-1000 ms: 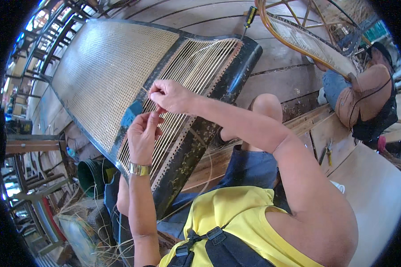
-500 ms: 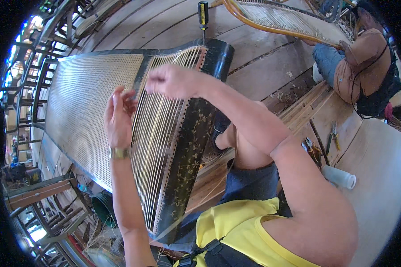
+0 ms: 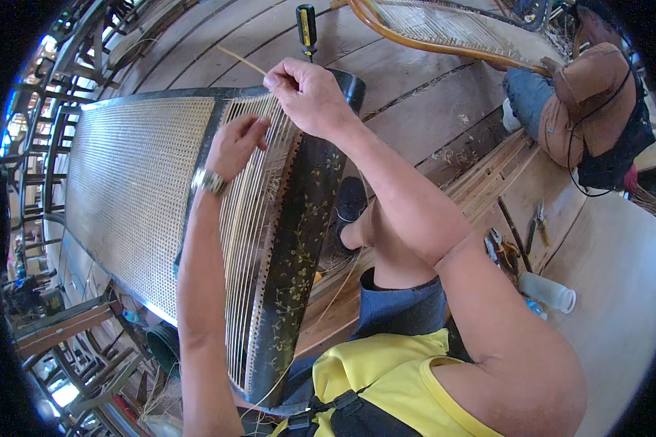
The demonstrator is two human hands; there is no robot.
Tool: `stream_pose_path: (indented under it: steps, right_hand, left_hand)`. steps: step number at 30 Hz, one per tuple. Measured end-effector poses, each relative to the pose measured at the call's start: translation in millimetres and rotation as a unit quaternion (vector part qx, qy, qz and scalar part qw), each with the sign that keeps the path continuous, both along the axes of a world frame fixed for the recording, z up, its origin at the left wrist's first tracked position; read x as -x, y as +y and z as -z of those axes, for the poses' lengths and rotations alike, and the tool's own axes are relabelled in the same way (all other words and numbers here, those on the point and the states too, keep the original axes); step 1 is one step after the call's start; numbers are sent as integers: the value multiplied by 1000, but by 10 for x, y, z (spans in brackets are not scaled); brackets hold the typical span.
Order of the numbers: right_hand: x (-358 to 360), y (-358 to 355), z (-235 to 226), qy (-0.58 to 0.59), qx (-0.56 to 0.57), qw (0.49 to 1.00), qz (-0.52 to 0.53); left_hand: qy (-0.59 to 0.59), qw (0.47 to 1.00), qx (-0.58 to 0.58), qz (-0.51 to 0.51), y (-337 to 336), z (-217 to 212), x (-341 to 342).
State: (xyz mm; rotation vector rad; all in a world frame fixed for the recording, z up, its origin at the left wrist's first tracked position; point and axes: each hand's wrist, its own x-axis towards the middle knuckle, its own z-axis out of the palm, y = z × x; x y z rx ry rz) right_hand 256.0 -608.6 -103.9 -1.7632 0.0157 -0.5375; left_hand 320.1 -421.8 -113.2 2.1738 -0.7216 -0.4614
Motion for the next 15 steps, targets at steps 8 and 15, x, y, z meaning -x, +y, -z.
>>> stream_pose_path:
  steps: [8, 15]
  right_hand:
    - [118, 221, -7, 123, -84, 976, -155]
    - [209, 323, 54, 130, -33, 972, -194]
  left_hand:
    - [104, 973, -21, -205, 1308, -97, 1035]
    - [118, 946, -66, -296, 2437, -361, 1844]
